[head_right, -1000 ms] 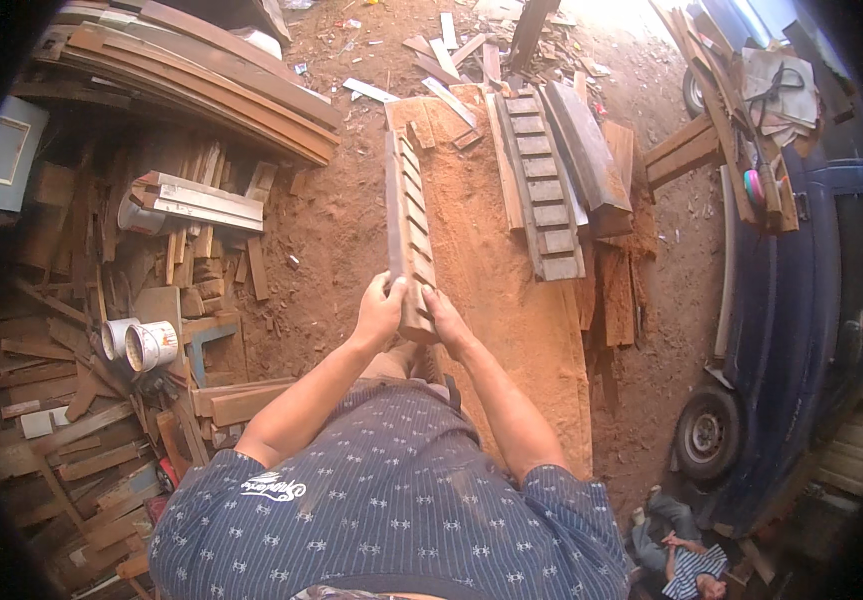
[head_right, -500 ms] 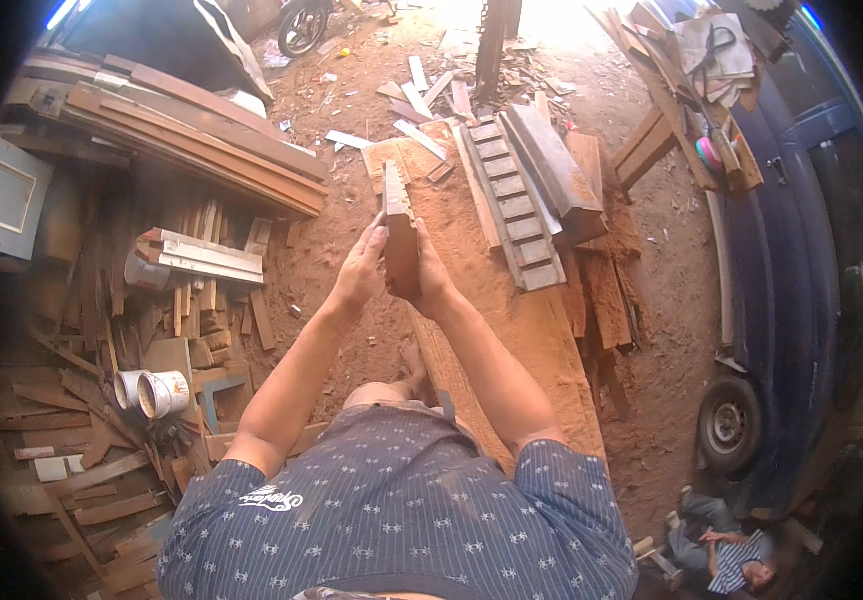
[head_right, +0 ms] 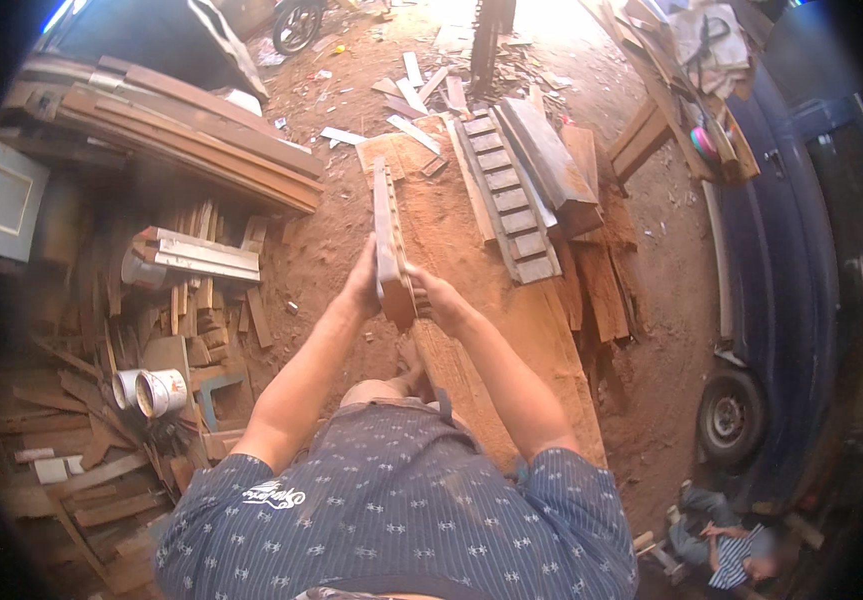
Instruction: The person arranges several pieces of wood on a large plank, then uses a circular saw to cut a long wooden piece into smaller segments. The person handles the wood pieces by hand and operates the saw with both hands to make precise cuts.
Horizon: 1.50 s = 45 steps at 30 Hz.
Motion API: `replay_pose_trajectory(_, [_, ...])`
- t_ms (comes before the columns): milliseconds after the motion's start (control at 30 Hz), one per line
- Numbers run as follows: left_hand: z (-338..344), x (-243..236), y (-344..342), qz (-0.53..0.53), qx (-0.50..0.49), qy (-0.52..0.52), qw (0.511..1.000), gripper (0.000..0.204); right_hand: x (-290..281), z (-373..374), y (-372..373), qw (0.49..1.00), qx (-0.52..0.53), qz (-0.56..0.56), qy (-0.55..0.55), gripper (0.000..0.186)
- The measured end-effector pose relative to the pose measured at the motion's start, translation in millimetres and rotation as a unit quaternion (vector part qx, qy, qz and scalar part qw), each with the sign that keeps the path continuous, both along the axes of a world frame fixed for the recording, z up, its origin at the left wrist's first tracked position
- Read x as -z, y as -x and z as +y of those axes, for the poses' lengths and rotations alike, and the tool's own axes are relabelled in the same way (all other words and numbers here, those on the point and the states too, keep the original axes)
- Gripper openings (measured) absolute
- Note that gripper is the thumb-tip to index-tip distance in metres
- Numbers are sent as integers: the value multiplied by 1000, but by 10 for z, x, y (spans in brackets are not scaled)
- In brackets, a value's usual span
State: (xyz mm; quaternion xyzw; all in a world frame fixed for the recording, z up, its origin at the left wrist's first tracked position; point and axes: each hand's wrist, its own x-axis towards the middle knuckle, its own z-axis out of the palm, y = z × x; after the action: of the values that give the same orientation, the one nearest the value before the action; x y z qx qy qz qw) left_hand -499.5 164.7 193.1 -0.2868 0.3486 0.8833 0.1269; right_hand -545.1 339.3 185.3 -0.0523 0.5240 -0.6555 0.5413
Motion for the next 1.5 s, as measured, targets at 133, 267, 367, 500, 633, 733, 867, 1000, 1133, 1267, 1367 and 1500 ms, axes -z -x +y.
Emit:
replay_pose_trajectory(133, [311,868,-366,11,-80,125,989,87,143,118,-263,996,11,-61,-66,75])
replay_pose_trajectory(267, [580,695,-352,-131,-54,219,965,106,294,244,-373,994,61,-63,-63,66])
replay_pose_trajectory(367, [501,829,-372,-154,-85,253,951,93,302,281,-335,992,92,-64,-62,58])
replay_pose_trajectory(500, [412,920,-469,-170,-95,103,975,55,310,331,-228,990,91,4,-109,41])
replay_pose_trajectory(633, [395,960,-452,-168,-60,83,980,58,492,409,-231,984,106,-18,-141,32])
replay_pose_trajectory(733, [353,1117,-475,-158,-53,42,985,57,622,418,-252,985,115,-22,-124,36])
replay_pose_trajectory(867, [359,1078,-495,-142,-67,3,988,57,476,364,-316,984,142,-8,-107,43])
replay_pose_trajectory(1000, [259,1286,-633,-78,-130,-54,987,55,317,289,-324,987,115,55,-99,50])
replay_pose_trajectory(1133, [329,568,-609,-58,-123,110,985,44,385,462,-293,985,140,-96,-32,53])
replay_pose_trajectory(1267, [182,-168,-533,22,-148,97,984,42,-45,163,-359,971,128,-182,91,59])
replay_pose_trajectory(1367, [125,-507,-381,77,-153,88,981,46,-280,-83,-294,953,153,-193,175,58])
replay_pose_trajectory(1500, [65,-697,-136,128,-126,126,976,46,-428,-242,-113,929,209,-212,218,50])
